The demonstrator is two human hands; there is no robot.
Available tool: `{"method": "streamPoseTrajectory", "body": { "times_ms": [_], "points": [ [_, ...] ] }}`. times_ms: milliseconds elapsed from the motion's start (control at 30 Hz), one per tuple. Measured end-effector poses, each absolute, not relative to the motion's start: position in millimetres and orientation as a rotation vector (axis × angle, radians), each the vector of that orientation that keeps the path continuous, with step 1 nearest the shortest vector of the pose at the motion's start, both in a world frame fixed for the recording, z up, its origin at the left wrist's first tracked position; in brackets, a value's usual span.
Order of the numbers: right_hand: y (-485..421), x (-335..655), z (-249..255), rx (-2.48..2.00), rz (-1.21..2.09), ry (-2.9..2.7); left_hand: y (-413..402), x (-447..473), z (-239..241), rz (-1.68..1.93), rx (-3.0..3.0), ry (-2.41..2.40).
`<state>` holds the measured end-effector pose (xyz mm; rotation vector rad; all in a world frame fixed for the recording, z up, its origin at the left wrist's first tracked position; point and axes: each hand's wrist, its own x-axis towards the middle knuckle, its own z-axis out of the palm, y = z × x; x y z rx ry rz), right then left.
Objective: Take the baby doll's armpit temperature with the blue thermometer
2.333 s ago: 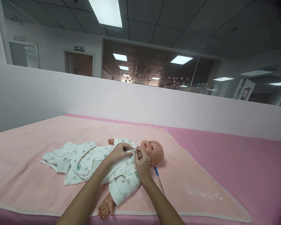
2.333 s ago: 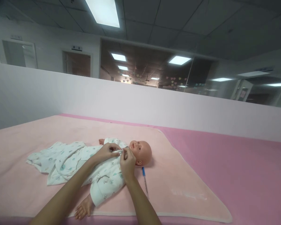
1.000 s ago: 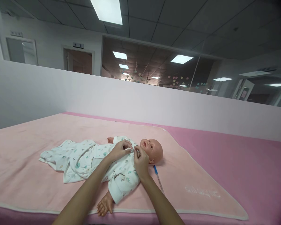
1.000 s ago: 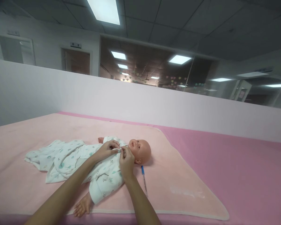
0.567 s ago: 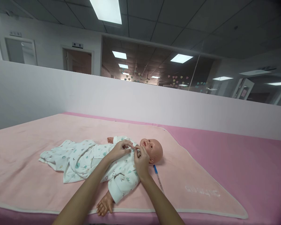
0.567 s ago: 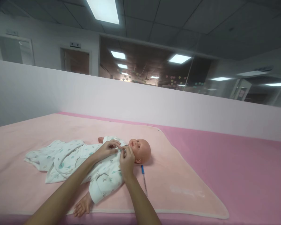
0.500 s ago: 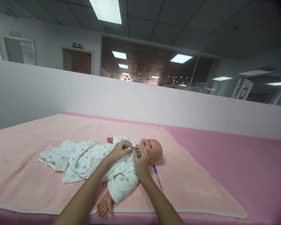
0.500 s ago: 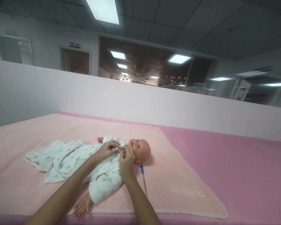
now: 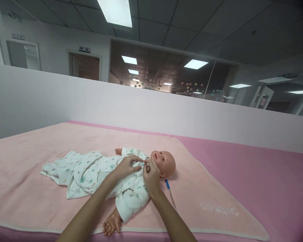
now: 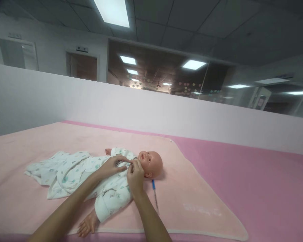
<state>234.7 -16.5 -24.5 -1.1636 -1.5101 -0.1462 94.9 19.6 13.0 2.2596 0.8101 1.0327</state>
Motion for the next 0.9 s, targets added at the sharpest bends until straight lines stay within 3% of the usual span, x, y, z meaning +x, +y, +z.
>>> {"method": "streamPoseTrajectory", "body": {
  "times_ms": [333,900],
  "points": [
    [-9,208,-3,-1.054,-0.323,-2.077,9,42,8,1.083,2.217,0.973],
    [-12,207,-7,-1.125,-0.379,-1.919,5,48,10,1.116,2.202,0.940]
  ]
}}
